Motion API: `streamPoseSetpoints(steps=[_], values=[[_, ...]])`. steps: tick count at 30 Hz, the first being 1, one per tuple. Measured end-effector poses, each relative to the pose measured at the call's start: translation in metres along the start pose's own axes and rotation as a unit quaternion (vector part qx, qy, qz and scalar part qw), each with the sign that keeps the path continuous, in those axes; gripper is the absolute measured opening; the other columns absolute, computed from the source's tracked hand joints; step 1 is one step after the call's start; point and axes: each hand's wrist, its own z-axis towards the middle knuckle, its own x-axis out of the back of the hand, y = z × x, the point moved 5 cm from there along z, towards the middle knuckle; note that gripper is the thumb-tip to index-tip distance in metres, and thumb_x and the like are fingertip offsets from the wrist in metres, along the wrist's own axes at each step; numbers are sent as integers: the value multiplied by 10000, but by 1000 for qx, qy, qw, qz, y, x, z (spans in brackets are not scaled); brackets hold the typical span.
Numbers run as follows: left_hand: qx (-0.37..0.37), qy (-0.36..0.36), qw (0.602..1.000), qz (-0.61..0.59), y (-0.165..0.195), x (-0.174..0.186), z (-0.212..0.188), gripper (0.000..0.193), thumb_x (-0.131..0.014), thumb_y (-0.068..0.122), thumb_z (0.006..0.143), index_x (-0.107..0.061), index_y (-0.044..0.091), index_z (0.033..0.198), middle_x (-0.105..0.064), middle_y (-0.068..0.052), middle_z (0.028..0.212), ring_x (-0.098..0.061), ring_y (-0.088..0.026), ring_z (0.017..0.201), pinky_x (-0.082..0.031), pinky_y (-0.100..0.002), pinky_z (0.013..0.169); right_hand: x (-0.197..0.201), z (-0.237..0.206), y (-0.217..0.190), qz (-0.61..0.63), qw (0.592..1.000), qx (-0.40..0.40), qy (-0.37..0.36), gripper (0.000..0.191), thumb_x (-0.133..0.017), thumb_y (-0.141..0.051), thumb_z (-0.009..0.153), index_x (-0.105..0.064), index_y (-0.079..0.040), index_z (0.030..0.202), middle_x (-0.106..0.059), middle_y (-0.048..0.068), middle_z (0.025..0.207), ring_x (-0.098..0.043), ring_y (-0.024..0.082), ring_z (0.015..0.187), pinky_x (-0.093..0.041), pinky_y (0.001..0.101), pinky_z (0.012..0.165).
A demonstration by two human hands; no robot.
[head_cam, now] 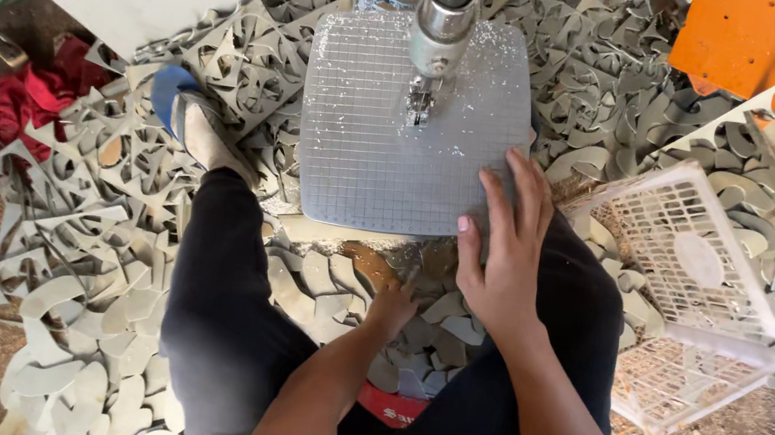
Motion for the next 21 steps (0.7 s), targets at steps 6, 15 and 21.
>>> streamPoseSetpoints(steps=[6,15,21], values=[[-26,-75,997,0,-5,-4,8,166,-738,202,891,-740,129,1040,-735,-103,1139,-680,-332,1144,-543,-494,906,-3,1,13,68,998,-4,-1,402,-603,-178,1058,-534,-15,1419,-377,195,1592,-364,408,1525,-340,538,1267],[-125,-237,958,-100,40,110,11,287,-791,215,763,-768,77,1013,-752,-164,982,-728,-356,964,-585,-464,793,28,-9,48,226,967,-62,105,257,-582,-67,1089,-603,-22,1341,-569,138,1437,-570,250,1308,-484,384,1115],[-19,85,841,-534,-34,225,-52,210,-774,88,905,-606,13,1007,-709,-105,830,-699,-150,716,-586,-313,602,57,-6,36,317,930,-100,155,181,-565,-75,1134,-640,-28,1292,-715,105,1099,-701,181,970,-594,307,924]])
